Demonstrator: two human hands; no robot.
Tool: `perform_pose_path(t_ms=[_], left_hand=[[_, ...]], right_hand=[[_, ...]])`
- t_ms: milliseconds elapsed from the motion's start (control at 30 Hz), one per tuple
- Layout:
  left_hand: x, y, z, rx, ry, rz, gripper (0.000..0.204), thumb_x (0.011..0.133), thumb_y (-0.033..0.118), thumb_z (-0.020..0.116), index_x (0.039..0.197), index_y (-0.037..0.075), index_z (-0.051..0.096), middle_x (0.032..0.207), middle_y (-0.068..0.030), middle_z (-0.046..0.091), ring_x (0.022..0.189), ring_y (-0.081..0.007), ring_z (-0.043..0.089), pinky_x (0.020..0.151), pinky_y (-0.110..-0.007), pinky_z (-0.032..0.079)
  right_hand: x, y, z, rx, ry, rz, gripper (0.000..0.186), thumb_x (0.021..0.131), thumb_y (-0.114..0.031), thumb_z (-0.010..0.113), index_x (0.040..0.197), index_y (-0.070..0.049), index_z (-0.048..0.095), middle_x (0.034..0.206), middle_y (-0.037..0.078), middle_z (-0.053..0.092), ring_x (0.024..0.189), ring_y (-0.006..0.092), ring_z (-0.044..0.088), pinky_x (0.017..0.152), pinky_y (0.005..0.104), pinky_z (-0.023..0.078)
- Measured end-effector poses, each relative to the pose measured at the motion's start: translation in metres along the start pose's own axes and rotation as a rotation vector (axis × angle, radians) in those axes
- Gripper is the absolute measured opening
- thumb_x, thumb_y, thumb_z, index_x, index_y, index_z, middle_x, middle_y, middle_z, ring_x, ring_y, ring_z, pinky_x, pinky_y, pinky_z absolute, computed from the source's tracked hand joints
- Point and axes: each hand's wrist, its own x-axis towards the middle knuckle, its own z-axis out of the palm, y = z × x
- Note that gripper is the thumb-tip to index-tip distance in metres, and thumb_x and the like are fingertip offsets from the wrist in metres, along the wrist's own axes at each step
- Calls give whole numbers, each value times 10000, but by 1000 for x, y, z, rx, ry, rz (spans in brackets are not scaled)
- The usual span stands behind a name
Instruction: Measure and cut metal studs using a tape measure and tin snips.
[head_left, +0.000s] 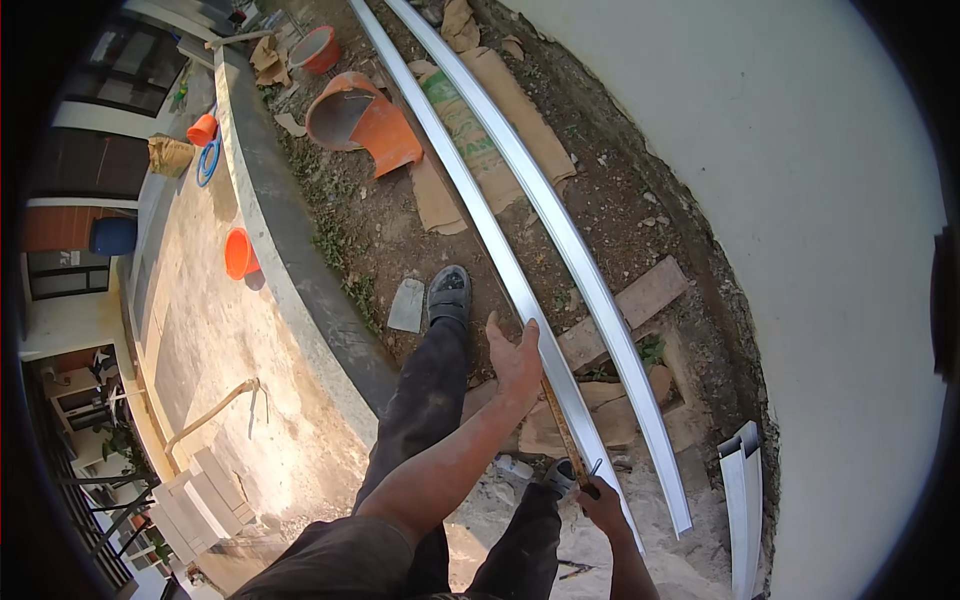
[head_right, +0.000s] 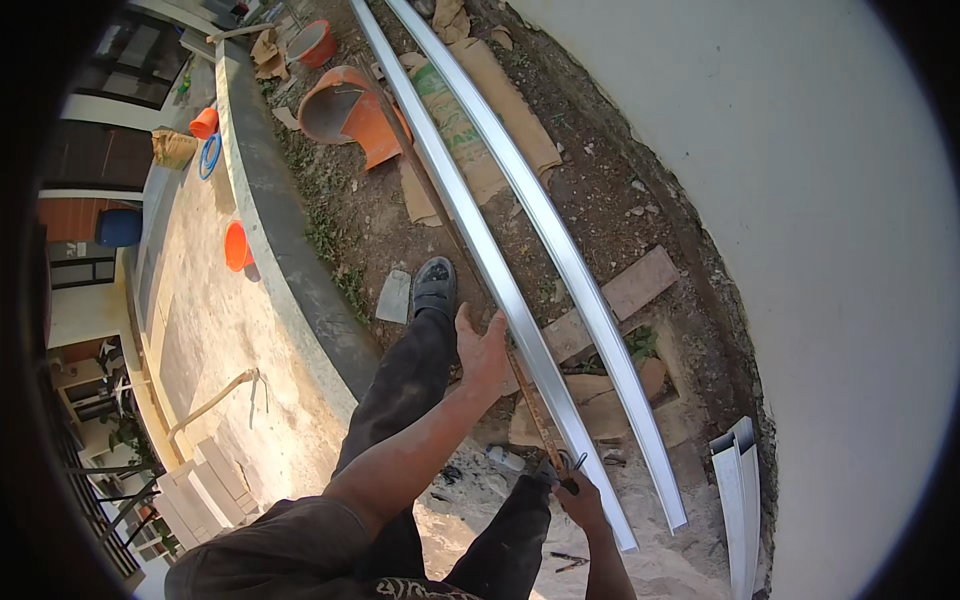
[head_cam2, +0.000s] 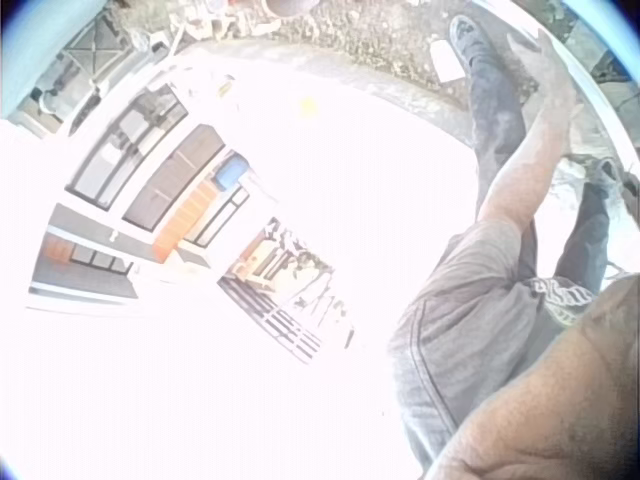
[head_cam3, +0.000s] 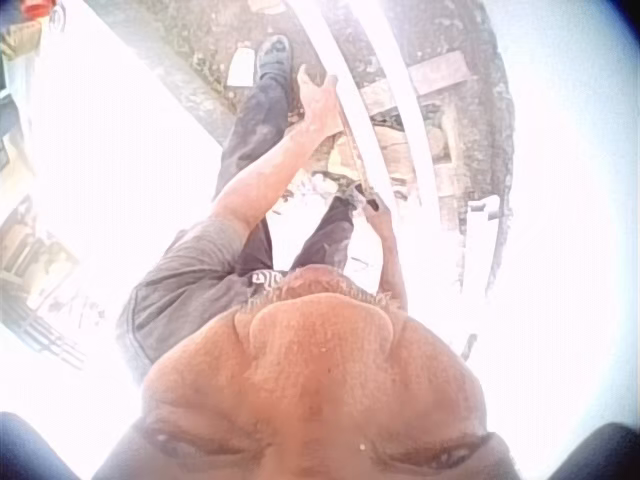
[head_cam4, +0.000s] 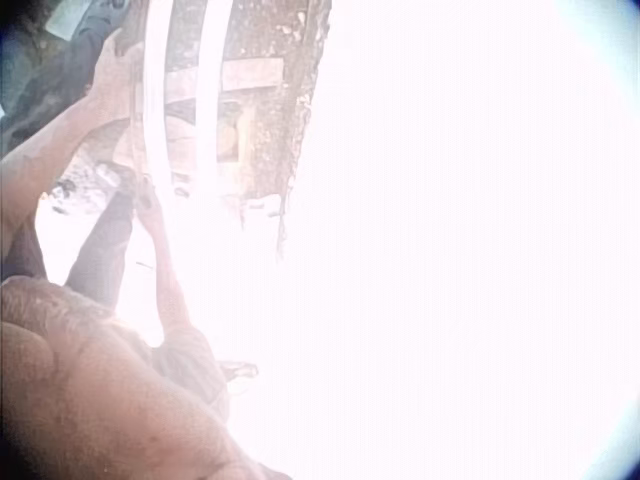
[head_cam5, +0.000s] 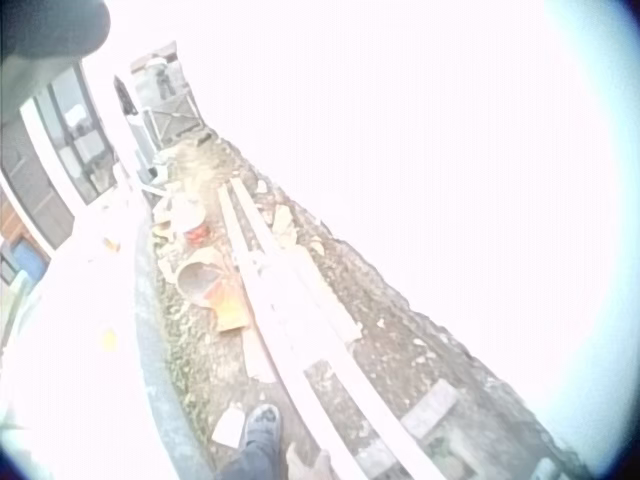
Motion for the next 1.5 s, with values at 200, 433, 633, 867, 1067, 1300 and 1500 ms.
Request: perform_pose_path(t_ms=[200,433,633,867,1067,1300,1500], left_hand=[[15,-22,-3,-210,-298,-237,460,1009,239,601,1369,-15,466,984,-110,658,813,-161,635,787,-325,516],[-6,-14,-13,-561,-624,-384,356,1088,319,414,1250,45,574,857,-46,640,737,-158,625,709,-347,529],[-29,-23,-34,-694,-362,-576,357,1081,380,430,1146,90,628,735,0,523,594,-161,492,588,-372,479],[-77,1,-68,-784,-171,-565,398,1077,457,404,1133,116,602,778,-12,529,625,-169,489,581,-365,444],[-96,56,-110,-850,-214,-378,343,1084,392,417,1139,100,589,790,-21,538,631,-176,498,581,-370,445],[-128,143,-169,-619,-281,61,170,1030,237,583,1017,69,610,789,-24,591,636,-151,565,565,-318,511],[-175,181,-216,-646,-396,162,154,980,135,653,892,55,554,822,-55,621,656,-164,624,606,-343,601]], right_hand=[[-53,27,2,103,-39,110,347,871,-162,755,1142,20,637,787,39,630,651,107,565,571,290,473],[-136,64,-2,256,-106,269,319,887,-172,739,1132,8,642,851,29,645,757,110,593,655,285,482],[-214,82,-3,326,-158,329,339,895,-156,726,1182,0,635,876,33,655,780,105,593,684,278,481],[-273,89,-25,239,-118,292,352,878,-156,740,1178,1,642,828,22,644,705,99,572,609,275,454],[-302,91,-63,27,51,124,357,849,-149,757,1148,17,656,750,21,610,617,105,545,548,293,433],[-345,22,-146,-354,321,-64,410,815,-182,768,1170,-3,671,994,181,723,926,264,695,848,372,529],[-386,-27,-200,-543,600,-202,411,790,-179,750,1169,-35,684,1062,216,673,1001,365,651,911,418,508]])
